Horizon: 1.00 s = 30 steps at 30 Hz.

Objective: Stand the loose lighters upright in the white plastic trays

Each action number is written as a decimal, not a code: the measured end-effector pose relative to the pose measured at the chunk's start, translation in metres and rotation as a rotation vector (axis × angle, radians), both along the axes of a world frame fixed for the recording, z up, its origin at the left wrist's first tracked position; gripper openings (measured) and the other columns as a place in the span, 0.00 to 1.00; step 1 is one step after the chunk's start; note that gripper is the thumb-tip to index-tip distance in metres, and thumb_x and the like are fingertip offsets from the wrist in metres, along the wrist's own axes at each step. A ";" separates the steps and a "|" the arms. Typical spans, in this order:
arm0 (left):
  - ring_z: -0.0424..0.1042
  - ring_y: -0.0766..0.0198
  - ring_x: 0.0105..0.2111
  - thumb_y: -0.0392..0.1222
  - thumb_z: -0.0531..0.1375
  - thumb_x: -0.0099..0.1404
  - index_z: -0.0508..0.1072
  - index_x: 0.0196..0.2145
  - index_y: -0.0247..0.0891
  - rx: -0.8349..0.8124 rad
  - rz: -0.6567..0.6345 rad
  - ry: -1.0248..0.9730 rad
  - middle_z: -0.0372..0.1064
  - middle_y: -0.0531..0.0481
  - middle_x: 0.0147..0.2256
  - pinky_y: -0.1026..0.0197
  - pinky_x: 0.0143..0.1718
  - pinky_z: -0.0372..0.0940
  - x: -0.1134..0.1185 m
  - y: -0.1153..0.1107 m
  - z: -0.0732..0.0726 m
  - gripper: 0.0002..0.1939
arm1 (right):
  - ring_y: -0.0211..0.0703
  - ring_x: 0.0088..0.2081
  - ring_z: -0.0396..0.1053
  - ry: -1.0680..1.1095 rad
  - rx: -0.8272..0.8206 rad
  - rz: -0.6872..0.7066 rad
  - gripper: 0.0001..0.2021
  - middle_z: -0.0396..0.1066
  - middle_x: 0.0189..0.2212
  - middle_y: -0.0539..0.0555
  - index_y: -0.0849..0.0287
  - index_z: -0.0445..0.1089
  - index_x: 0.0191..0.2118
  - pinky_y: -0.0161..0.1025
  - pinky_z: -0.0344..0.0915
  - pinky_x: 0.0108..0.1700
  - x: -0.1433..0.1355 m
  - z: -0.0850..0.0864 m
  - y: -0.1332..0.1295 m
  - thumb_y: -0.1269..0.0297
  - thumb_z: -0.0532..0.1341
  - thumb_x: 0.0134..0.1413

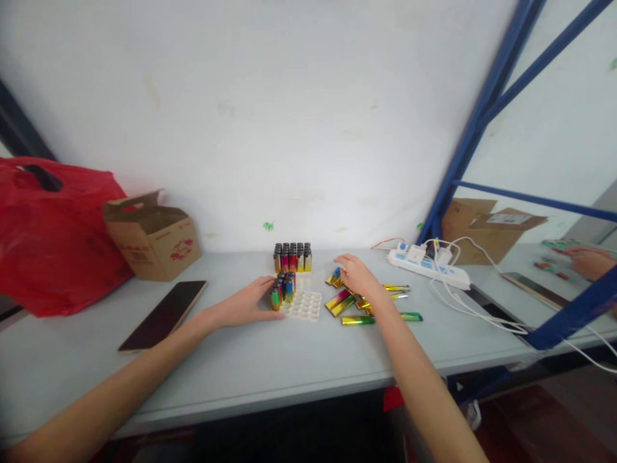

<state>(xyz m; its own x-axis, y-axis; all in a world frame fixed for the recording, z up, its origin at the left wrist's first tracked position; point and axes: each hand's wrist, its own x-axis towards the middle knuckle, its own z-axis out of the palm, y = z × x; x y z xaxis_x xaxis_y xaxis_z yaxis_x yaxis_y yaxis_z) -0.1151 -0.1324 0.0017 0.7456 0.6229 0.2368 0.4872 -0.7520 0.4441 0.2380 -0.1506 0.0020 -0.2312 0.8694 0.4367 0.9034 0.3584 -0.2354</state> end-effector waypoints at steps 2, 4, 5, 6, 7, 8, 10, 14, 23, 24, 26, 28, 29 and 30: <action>0.69 0.38 0.61 0.70 0.68 0.57 0.71 0.60 0.36 -0.003 0.009 0.018 0.69 0.34 0.61 0.41 0.65 0.64 0.000 -0.001 0.001 0.44 | 0.54 0.59 0.73 -0.024 -0.089 0.012 0.21 0.76 0.57 0.63 0.60 0.77 0.56 0.52 0.64 0.65 0.008 -0.006 0.005 0.77 0.58 0.59; 0.68 0.38 0.61 0.70 0.69 0.57 0.71 0.61 0.36 -0.004 0.017 0.029 0.69 0.34 0.61 0.42 0.65 0.63 0.001 -0.001 0.001 0.44 | 0.54 0.57 0.75 -0.039 -0.153 0.008 0.19 0.78 0.55 0.62 0.58 0.79 0.54 0.51 0.66 0.64 0.009 -0.009 0.008 0.75 0.59 0.61; 0.68 0.38 0.61 0.70 0.69 0.57 0.71 0.61 0.36 -0.003 0.020 0.032 0.68 0.34 0.62 0.42 0.66 0.63 0.001 -0.001 0.001 0.44 | 0.54 0.56 0.75 -0.049 -0.168 0.008 0.18 0.79 0.54 0.61 0.58 0.79 0.54 0.51 0.67 0.63 0.008 -0.009 0.009 0.73 0.59 0.63; 0.68 0.38 0.61 0.70 0.69 0.57 0.71 0.60 0.36 -0.003 0.022 0.033 0.68 0.34 0.62 0.42 0.66 0.63 0.001 -0.001 0.001 0.44 | 0.54 0.56 0.76 -0.062 -0.174 0.010 0.16 0.79 0.54 0.61 0.58 0.79 0.54 0.50 0.67 0.62 0.008 -0.009 0.010 0.72 0.60 0.64; 0.69 0.38 0.61 0.70 0.69 0.57 0.71 0.60 0.36 -0.004 0.024 0.033 0.69 0.34 0.62 0.42 0.66 0.63 0.002 -0.001 0.001 0.44 | 0.54 0.55 0.76 -0.075 -0.173 0.016 0.16 0.79 0.53 0.61 0.58 0.79 0.53 0.49 0.67 0.61 0.007 -0.009 0.011 0.70 0.61 0.64; 0.69 0.37 0.61 0.70 0.69 0.56 0.71 0.60 0.36 -0.006 0.024 0.035 0.69 0.34 0.61 0.42 0.66 0.63 0.002 0.000 0.000 0.44 | 0.54 0.53 0.76 -0.082 -0.169 0.023 0.15 0.80 0.52 0.62 0.58 0.80 0.53 0.48 0.68 0.59 0.007 -0.009 0.011 0.69 0.61 0.64; 0.69 0.37 0.61 0.70 0.69 0.56 0.71 0.60 0.36 -0.010 0.021 0.039 0.69 0.34 0.61 0.42 0.66 0.63 0.002 0.000 0.000 0.44 | 0.53 0.49 0.77 -0.068 -0.162 0.031 0.12 0.81 0.47 0.61 0.58 0.81 0.49 0.46 0.69 0.56 0.007 -0.010 0.012 0.69 0.62 0.64; 0.68 0.38 0.62 0.70 0.68 0.57 0.71 0.61 0.36 -0.011 0.016 0.041 0.68 0.34 0.62 0.42 0.66 0.62 0.001 0.001 -0.001 0.44 | 0.48 0.44 0.75 0.027 -0.109 0.043 0.07 0.78 0.41 0.59 0.59 0.79 0.43 0.44 0.70 0.52 0.010 -0.011 0.011 0.70 0.65 0.61; 0.68 0.39 0.62 0.70 0.69 0.57 0.71 0.61 0.37 -0.014 -0.001 0.026 0.69 0.35 0.61 0.44 0.66 0.63 0.001 -0.001 0.002 0.44 | 0.48 0.46 0.75 0.967 -0.078 0.107 0.16 0.76 0.42 0.54 0.55 0.73 0.43 0.50 0.72 0.53 -0.024 0.009 0.005 0.51 0.69 0.54; 0.68 0.39 0.62 0.69 0.69 0.58 0.71 0.61 0.37 -0.009 -0.005 0.025 0.69 0.35 0.62 0.44 0.66 0.63 0.001 -0.001 0.002 0.43 | 0.47 0.47 0.75 1.114 -0.115 0.136 0.18 0.76 0.41 0.53 0.55 0.73 0.43 0.49 0.73 0.54 -0.032 0.011 0.003 0.49 0.70 0.52; 0.68 0.39 0.62 0.69 0.69 0.58 0.70 0.61 0.37 -0.002 -0.007 0.019 0.69 0.35 0.62 0.43 0.66 0.62 0.001 0.000 0.002 0.43 | 0.46 0.47 0.75 1.342 -0.198 0.204 0.21 0.76 0.41 0.52 0.54 0.72 0.43 0.48 0.72 0.55 -0.046 0.014 -0.002 0.47 0.72 0.50; 0.68 0.39 0.62 0.68 0.69 0.58 0.70 0.61 0.37 0.000 -0.012 0.011 0.68 0.35 0.62 0.42 0.66 0.62 0.000 0.000 0.001 0.43 | 0.44 0.44 0.75 1.453 -0.294 0.257 0.22 0.76 0.40 0.51 0.54 0.70 0.42 0.47 0.74 0.53 -0.057 0.017 -0.007 0.46 0.73 0.49; 0.68 0.39 0.62 0.68 0.69 0.58 0.70 0.62 0.37 0.000 -0.016 0.005 0.68 0.35 0.62 0.42 0.66 0.62 0.000 0.000 0.001 0.43 | 0.43 0.42 0.75 1.466 -0.343 0.274 0.22 0.75 0.39 0.51 0.53 0.69 0.42 0.47 0.75 0.51 -0.061 0.017 -0.009 0.45 0.73 0.49; 0.68 0.40 0.61 0.67 0.69 0.58 0.70 0.61 0.38 -0.001 -0.021 -0.004 0.69 0.35 0.62 0.42 0.66 0.62 0.000 0.001 0.000 0.43 | 0.42 0.39 0.75 1.463 -0.387 0.289 0.23 0.74 0.38 0.50 0.53 0.69 0.42 0.46 0.76 0.47 -0.065 0.018 -0.012 0.44 0.73 0.50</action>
